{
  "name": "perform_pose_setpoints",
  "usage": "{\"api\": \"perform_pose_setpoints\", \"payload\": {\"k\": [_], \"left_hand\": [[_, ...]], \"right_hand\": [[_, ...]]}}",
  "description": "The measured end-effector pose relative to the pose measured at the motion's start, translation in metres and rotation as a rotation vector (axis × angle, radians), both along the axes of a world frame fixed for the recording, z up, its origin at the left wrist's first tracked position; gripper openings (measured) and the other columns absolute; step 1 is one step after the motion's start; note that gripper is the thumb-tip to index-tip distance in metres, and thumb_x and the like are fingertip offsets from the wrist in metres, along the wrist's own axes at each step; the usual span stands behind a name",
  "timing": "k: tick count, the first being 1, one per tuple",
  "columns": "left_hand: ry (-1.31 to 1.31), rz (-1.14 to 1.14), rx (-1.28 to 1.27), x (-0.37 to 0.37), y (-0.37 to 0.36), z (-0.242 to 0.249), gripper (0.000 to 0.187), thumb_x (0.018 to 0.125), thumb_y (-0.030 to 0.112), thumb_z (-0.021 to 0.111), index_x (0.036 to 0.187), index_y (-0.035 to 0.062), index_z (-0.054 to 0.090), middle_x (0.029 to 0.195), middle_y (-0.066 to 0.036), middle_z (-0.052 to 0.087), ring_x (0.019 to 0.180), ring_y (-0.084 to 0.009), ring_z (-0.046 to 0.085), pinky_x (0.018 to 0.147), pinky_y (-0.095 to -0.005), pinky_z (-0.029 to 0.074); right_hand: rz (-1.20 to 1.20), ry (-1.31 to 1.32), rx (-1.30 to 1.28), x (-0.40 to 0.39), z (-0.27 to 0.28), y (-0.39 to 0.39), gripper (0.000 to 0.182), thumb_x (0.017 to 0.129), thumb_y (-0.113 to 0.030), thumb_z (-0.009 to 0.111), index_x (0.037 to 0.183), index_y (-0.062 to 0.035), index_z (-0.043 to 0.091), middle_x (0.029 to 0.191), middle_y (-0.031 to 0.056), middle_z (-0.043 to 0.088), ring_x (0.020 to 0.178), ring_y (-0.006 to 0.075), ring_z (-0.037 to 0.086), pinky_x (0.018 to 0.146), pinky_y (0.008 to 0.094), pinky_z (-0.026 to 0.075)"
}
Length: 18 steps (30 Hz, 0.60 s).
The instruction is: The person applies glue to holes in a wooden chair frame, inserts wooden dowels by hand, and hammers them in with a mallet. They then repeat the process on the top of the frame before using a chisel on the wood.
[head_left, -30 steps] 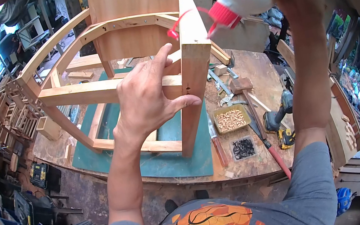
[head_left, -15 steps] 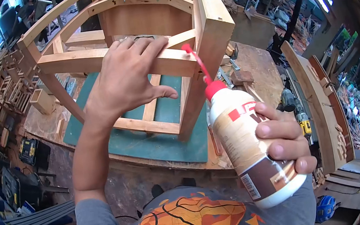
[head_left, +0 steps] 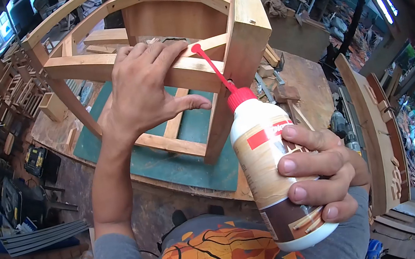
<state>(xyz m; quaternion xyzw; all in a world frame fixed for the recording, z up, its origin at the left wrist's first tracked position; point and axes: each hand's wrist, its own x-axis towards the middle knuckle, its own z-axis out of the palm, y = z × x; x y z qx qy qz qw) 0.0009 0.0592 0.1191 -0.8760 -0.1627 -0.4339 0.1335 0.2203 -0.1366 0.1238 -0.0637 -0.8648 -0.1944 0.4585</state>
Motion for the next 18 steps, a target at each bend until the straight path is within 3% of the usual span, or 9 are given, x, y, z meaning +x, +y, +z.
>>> {"api": "perform_pose_setpoints", "payload": {"k": [6,9,11,12,18], "left_hand": [[0.022,0.01,-0.018,0.0,-0.001,0.002,0.098,0.055,0.076,0.079,0.123,0.005,0.065,0.096,-0.009,0.066,0.09,-0.0293,0.062,0.085,-0.043,0.043],[0.008,0.005,0.001,0.0,0.0,0.0,0.098,0.056,0.075,0.079,0.123,0.0052,0.065,0.096,-0.009,0.066,0.089,-0.029,0.062,0.084,-0.042,0.043],[-0.004,-0.009,-0.012,0.0,0.002,-0.003,0.097,0.055,0.073,0.08,0.123,0.0053,0.066,0.096,-0.009,0.066,0.089,-0.0288,0.062,0.083,-0.0416,0.043],[-0.016,-0.023,-0.011,-0.001,0.003,-0.002,0.096,0.055,0.072,0.081,0.122,0.0055,0.066,0.095,-0.008,0.066,0.089,-0.0286,0.062,0.083,-0.0411,0.043],[-0.002,0.03,-0.002,0.001,0.001,-0.003,0.096,0.053,0.069,0.083,0.122,0.0054,0.066,0.096,-0.008,0.067,0.089,-0.0284,0.062,0.084,-0.041,0.044]], "right_hand": [[0.04,-0.055,0.044,0.0,0.009,0.009,0.062,0.082,-0.002,0.079,0.13,-0.0042,0.04,0.116,0.016,0.069,0.102,0.0334,0.072,0.089,0.0605,0.062],[0.029,-0.21,0.027,0.0,0.018,0.004,0.051,0.083,-0.001,0.075,0.124,-0.0034,0.044,0.113,0.0174,0.069,0.1,0.0342,0.072,0.088,0.0579,0.062],[-0.021,-0.417,0.012,0.001,0.026,0.0,0.047,0.091,-0.012,0.073,0.127,-0.0072,0.045,0.114,0.0103,0.07,0.099,0.0288,0.073,0.085,0.0551,0.063],[0.02,-0.561,-0.03,0.002,0.033,-0.005,0.048,0.089,-0.013,0.074,0.127,-0.0092,0.045,0.118,0.007,0.07,0.103,0.027,0.072,0.088,0.0549,0.061],[-0.019,-0.531,-0.002,-0.002,0.017,-0.022,0.051,0.085,-0.011,0.077,0.125,-0.0126,0.046,0.126,0.0031,0.067,0.112,0.0281,0.068,0.098,0.0568,0.057]]}}
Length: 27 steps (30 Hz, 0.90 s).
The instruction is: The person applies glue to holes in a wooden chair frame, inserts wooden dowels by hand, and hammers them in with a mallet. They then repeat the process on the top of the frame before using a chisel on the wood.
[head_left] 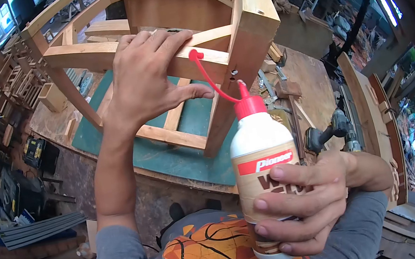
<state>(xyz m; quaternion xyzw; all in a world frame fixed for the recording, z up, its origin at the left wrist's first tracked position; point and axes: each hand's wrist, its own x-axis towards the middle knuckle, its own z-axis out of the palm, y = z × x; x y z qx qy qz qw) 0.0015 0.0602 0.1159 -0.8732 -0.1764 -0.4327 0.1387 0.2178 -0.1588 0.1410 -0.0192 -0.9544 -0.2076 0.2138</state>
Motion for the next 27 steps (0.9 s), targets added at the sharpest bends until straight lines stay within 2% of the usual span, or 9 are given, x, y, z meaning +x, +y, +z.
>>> {"api": "perform_pose_setpoints", "payload": {"k": [2,4,7,11,21,23,25,27], "left_hand": [[0.001,-0.021,0.001,0.0,0.001,0.0,0.096,0.053,0.069,0.083,0.122,0.0056,0.066,0.096,-0.008,0.067,0.089,-0.0283,0.062,0.085,-0.0412,0.044],[0.003,-0.036,0.002,-0.001,0.001,0.001,0.096,0.053,0.07,0.083,0.122,0.0058,0.066,0.097,-0.008,0.067,0.09,-0.0283,0.063,0.085,-0.0414,0.044],[-0.013,-0.061,-0.002,-0.001,0.001,0.002,0.095,0.054,0.07,0.082,0.122,0.0059,0.066,0.097,-0.008,0.068,0.091,-0.0284,0.063,0.086,-0.0418,0.044],[-0.006,-0.055,0.004,-0.002,0.002,0.001,0.094,0.054,0.07,0.082,0.121,0.0056,0.066,0.098,-0.008,0.068,0.092,-0.0288,0.064,0.086,-0.0422,0.044],[-0.027,-0.064,0.015,0.0,0.002,-0.001,0.093,0.056,0.07,0.082,0.122,0.0068,0.066,0.096,-0.008,0.067,0.092,-0.0293,0.063,0.086,-0.043,0.044],[-0.021,-0.066,0.009,-0.001,0.003,0.0,0.092,0.056,0.07,0.081,0.122,0.0072,0.066,0.097,-0.008,0.067,0.092,-0.0293,0.063,0.086,-0.0431,0.044],[-0.008,-0.069,0.009,-0.003,0.002,0.001,0.091,0.057,0.07,0.081,0.122,0.0075,0.066,0.098,-0.008,0.067,0.092,-0.0293,0.063,0.086,-0.0431,0.044],[0.034,-0.039,-0.019,-0.005,0.001,0.002,0.088,0.06,0.069,0.081,0.122,0.008,0.066,0.101,-0.009,0.068,0.094,-0.0297,0.063,0.086,-0.043,0.044]], "right_hand": [[0.022,-0.016,-0.004,-0.003,-0.004,0.007,0.052,0.084,-0.01,0.078,0.125,-0.0123,0.046,0.125,0.0038,0.068,0.111,0.0286,0.069,0.097,0.0571,0.057],[0.06,0.087,-0.02,-0.005,-0.008,0.014,0.033,0.09,-0.013,0.063,0.119,-0.0052,0.049,0.117,0.0167,0.067,0.103,0.0373,0.069,0.09,0.0582,0.059],[0.037,0.124,0.028,-0.005,-0.011,0.018,0.034,0.091,-0.014,0.064,0.12,-0.005,0.049,0.118,0.0169,0.067,0.105,0.0376,0.069,0.09,0.0585,0.059],[0.029,0.13,-0.034,-0.007,-0.012,0.017,0.039,0.088,-0.01,0.069,0.121,-0.0044,0.048,0.118,0.0181,0.067,0.106,0.0375,0.07,0.09,0.058,0.059],[-0.03,0.206,-0.082,-0.009,0.001,0.017,0.038,0.087,-0.011,0.068,0.118,-0.004,0.048,0.113,0.0201,0.067,0.104,0.0387,0.069,0.089,0.0579,0.059],[-0.08,0.062,-0.056,-0.017,0.005,0.015,0.033,0.087,-0.013,0.067,0.114,-0.0044,0.05,0.11,0.0198,0.067,0.104,0.0379,0.069,0.09,0.0568,0.059],[-0.177,-0.078,-0.003,-0.03,0.002,0.007,0.032,0.089,-0.027,0.058,0.112,-0.0051,0.052,0.11,0.0162,0.065,0.105,0.0353,0.067,0.093,0.0512,0.057],[-0.246,-0.194,0.004,-0.043,0.008,-0.002,0.031,0.085,-0.015,0.07,0.11,-0.0102,0.053,0.109,0.0122,0.069,0.102,0.0306,0.07,0.091,0.0494,0.06]]}}
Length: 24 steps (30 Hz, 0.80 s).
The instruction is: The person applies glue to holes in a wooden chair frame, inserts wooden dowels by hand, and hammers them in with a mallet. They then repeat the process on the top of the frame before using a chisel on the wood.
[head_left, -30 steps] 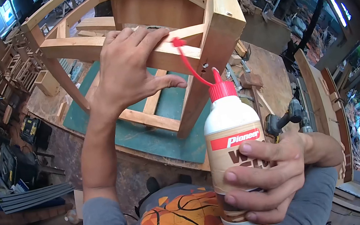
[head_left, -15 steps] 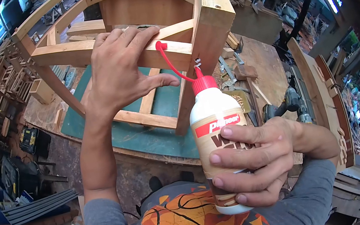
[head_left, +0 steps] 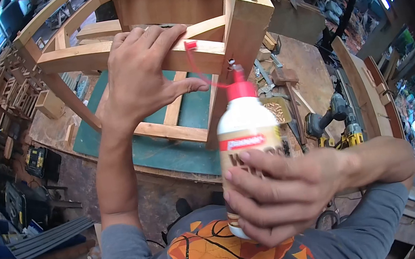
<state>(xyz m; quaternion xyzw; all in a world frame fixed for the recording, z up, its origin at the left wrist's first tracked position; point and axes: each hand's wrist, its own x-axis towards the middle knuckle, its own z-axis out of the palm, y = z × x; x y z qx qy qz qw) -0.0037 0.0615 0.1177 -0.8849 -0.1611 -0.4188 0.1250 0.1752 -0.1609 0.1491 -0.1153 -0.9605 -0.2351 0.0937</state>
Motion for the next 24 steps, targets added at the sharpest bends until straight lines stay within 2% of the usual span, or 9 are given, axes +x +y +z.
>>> {"api": "perform_pose_setpoints", "payload": {"k": [1,4,6,10,12,15,18,21,24], "left_hand": [[0.002,-0.019,0.007,-0.001,0.002,0.001,0.088,0.06,0.069,0.081,0.122,0.008,0.066,0.101,-0.009,0.068,0.094,-0.0297,0.063,0.086,-0.043,0.044],[-0.014,-0.047,0.022,0.001,0.0,0.0,0.082,0.064,0.064,0.082,0.122,0.0076,0.067,0.107,-0.01,0.069,0.1,-0.0312,0.064,0.088,-0.0439,0.045],[-0.018,-0.048,0.041,0.003,0.0,-0.001,0.08,0.067,0.065,0.08,0.121,0.0077,0.067,0.11,-0.009,0.07,0.101,-0.0304,0.065,0.092,-0.044,0.046],[-0.027,-0.139,0.052,0.01,0.001,-0.008,0.078,0.067,0.043,0.09,0.131,0.0073,0.064,0.122,-0.01,0.069,0.114,-0.0309,0.063,0.1,-0.0427,0.045],[-0.062,-0.17,-0.047,0.012,0.003,-0.015,0.066,0.081,0.02,0.085,0.138,0.0029,0.058,0.128,-0.013,0.067,0.121,-0.0306,0.061,0.107,-0.0425,0.044],[-0.557,-0.198,-0.149,0.027,-0.021,-0.047,0.05,0.091,0.009,0.075,0.136,-0.0021,0.056,0.13,-0.014,0.065,0.122,-0.0263,0.059,0.103,-0.0391,0.048],[-0.916,-0.369,-0.028,0.037,-0.06,-0.083,0.034,0.093,0.005,0.067,0.124,-0.0063,0.059,0.113,-0.019,0.068,0.108,-0.0279,0.065,0.094,-0.0371,0.053],[-0.706,-0.359,-0.292,0.083,-0.153,-0.121,0.026,0.086,0.008,0.059,0.106,-0.0069,0.064,0.098,-0.017,0.067,0.093,-0.0277,0.065,0.088,-0.0382,0.055],[-0.227,-0.433,-0.693,0.159,-0.181,-0.162,0.027,0.081,-0.004,0.075,0.108,-0.0027,0.069,0.093,-0.016,0.068,0.082,-0.0253,0.066,0.076,-0.0353,0.054]], "right_hand": [[-0.069,-0.083,0.157,-0.006,0.0,-0.009,0.031,0.085,-0.022,0.071,0.11,-0.0136,0.055,0.11,0.0054,0.068,0.103,0.0249,0.068,0.094,0.0482,0.058],[-0.202,0.036,0.385,-0.007,-0.002,-0.025,0.025,0.088,-0.024,0.059,0.107,-0.0065,0.06,0.11,0.009,0.065,0.109,0.0273,0.065,0.1,0.0474,0.054],[-0.386,0.081,0.423,0.004,-0.017,-0.047,0.02,0.087,-0.022,0.062,0.106,-0.0133,0.062,0.111,0.0021,0.067,0.111,0.0204,0.063,0.108,0.0455,0.047],[-1.028,0.15,0.645,0.054,-0.041,-0.112,0.024,0.082,-0.026,0.069,0.105,-0.0304,0.065,0.108,-0.0023,0.067,0.112,0.0186,0.06,0.109,0.048,0.041],[-1.416,-0.09,0.724,0.094,-0.034,-0.15,0.03,0.08,-0.025,0.071,0.108,-0.0333,0.067,0.109,-0.0017,0.066,0.111,0.0202,0.06,0.11,0.05,0.039],[-1.768,-0.334,0.51,0.172,-0.04,-0.217,0.041,0.083,-0.018,0.067,0.123,-0.0277,0.067,0.115,0.0048,0.063,0.117,0.0261,0.056,0.111,0.0482,0.035],[-2.147,-0.496,0.143,0.249,-0.097,-0.264,0.031,0.088,-0.019,0.062,0.118,-0.0213,0.068,0.114,0.0096,0.065,0.112,0.0263,0.057,0.102,0.0467,0.038],[-2.292,-0.687,-0.264,0.336,-0.19,-0.303,0.03,0.095,-0.023,0.054,0.121,-0.0224,0.069,0.111,0.0107,0.066,0.115,0.0279,0.055,0.097,0.0476,0.036],[-2.239,-0.831,-0.48,0.395,-0.296,-0.322,0.031,0.099,-0.023,0.049,0.119,-0.0165,0.072,0.119,0.0068,0.07,0.119,0.0285,0.052,0.099,0.052,0.031]]}}
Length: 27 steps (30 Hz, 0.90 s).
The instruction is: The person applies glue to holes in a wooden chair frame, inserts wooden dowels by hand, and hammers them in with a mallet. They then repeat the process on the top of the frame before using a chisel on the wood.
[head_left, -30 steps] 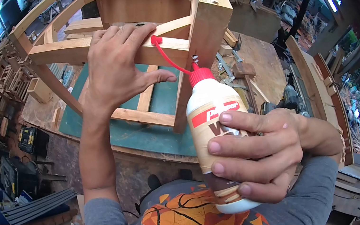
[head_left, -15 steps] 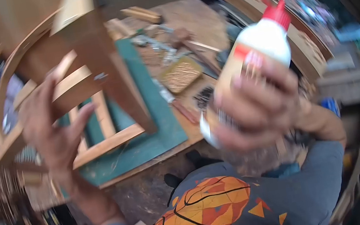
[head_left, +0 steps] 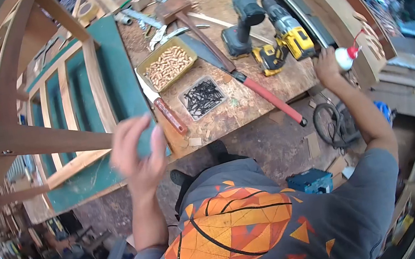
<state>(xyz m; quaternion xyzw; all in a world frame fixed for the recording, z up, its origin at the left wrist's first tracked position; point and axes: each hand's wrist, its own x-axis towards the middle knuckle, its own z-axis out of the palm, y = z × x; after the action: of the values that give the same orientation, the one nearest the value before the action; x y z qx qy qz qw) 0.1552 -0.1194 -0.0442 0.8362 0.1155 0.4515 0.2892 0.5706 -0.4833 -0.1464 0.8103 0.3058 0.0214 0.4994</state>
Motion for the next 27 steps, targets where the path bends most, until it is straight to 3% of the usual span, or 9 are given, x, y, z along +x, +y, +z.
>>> {"api": "perform_pose_setpoints", "payload": {"k": [4,7,10,12,14,16,18,23,27], "left_hand": [[0.182,0.106,-0.123,0.073,0.021,-0.08,0.014,0.087,0.005,0.075,0.101,0.0013,0.074,0.091,-0.011,0.07,0.074,-0.0202,0.068,0.068,-0.031,0.054],[0.43,0.154,0.012,0.115,0.051,-0.116,0.014,0.09,0.014,0.07,0.098,0.0026,0.074,0.094,-0.015,0.071,0.086,-0.0331,0.07,0.078,-0.0419,0.056],[0.654,0.15,-0.011,0.162,0.077,-0.123,0.022,0.088,0.018,0.07,0.106,0.0079,0.077,0.101,-0.017,0.072,0.09,-0.0361,0.07,0.082,-0.0452,0.055],[0.922,0.122,0.095,0.187,0.09,-0.137,0.025,0.086,0.017,0.07,0.109,0.0102,0.077,0.103,-0.018,0.073,0.095,-0.0358,0.071,0.086,-0.0461,0.055],[0.97,0.133,0.11,0.197,0.1,-0.161,0.019,0.086,0.016,0.069,0.102,0.0102,0.078,0.1,-0.018,0.073,0.094,-0.0358,0.071,0.086,-0.0456,0.056],[1.017,0.143,0.136,0.198,0.105,-0.158,0.014,0.086,0.014,0.068,0.095,0.0101,0.079,0.096,-0.017,0.074,0.093,-0.0359,0.071,0.087,-0.0451,0.057],[1.002,0.035,-0.01,0.196,0.107,-0.154,0.013,0.087,0.015,0.069,0.092,0.0086,0.079,0.095,-0.02,0.074,0.092,-0.0364,0.072,0.086,-0.0449,0.057],[1.054,-0.057,0.057,0.189,0.122,-0.148,0.014,0.09,0.016,0.069,0.097,0.0064,0.077,0.095,-0.02,0.074,0.093,-0.0363,0.071,0.084,-0.0456,0.057],[0.847,-0.059,0.036,0.179,0.13,-0.157,0.018,0.092,0.016,0.069,0.106,0.0057,0.073,0.091,-0.017,0.074,0.087,-0.0315,0.072,0.081,-0.0445,0.056]], "right_hand": [[0.051,0.133,-0.252,-0.002,-0.066,0.02,0.033,0.098,-0.021,0.052,0.119,-0.0148,0.076,0.12,0.0023,0.072,0.113,0.029,0.058,0.087,0.0533,0.033],[0.101,0.24,-0.186,-0.014,-0.059,0.026,0.031,0.096,-0.021,0.053,0.115,-0.0162,0.078,0.113,0.0019,0.075,0.108,0.027,0.065,0.089,0.0552,0.036],[0.182,0.201,-0.086,0.0,-0.076,0.023,0.029,0.094,-0.021,0.055,0.11,-0.0164,0.079,0.108,0.0028,0.077,0.105,0.0257,0.068,0.09,0.054,0.04],[0.222,0.268,-0.103,0.007,-0.09,0.017,0.028,0.094,-0.021,0.057,0.11,-0.0133,0.078,0.113,0.0075,0.074,0.112,0.0282,0.064,0.082,0.0509,0.045],[0.258,0.263,-0.049,0.002,-0.086,0.017,0.028,0.092,-0.02,0.057,0.107,-0.0109,0.078,0.112,0.0102,0.074,0.112,0.0284,0.064,0.088,0.0479,0.045],[0.201,0.246,0.231,0.002,-0.101,0.013,0.03,0.091,-0.019,0.054,0.105,-0.0074,0.078,0.112,0.0129,0.073,0.115,0.0295,0.062,0.099,0.0457,0.041],[0.25,0.241,0.239,-0.001,-0.105,0.004,0.031,0.091,-0.018,0.053,0.106,-0.0048,0.077,0.113,0.0147,0.072,0.118,0.0311,0.06,0.104,0.0459,0.038],[0.563,0.212,0.437,-0.04,-0.044,-0.001,0.036,0.088,-0.018,0.052,0.107,0.0066,0.07,0.118,0.0239,0.064,0.12,0.0368,0.054,0.116,0.0507,0.03],[0.481,0.266,0.461,-0.08,0.009,0.009,0.038,0.09,-0.017,0.055,0.119,0.0052,0.066,0.119,0.0226,0.064,0.127,0.0401,0.051,0.12,0.0549,0.025]]}}
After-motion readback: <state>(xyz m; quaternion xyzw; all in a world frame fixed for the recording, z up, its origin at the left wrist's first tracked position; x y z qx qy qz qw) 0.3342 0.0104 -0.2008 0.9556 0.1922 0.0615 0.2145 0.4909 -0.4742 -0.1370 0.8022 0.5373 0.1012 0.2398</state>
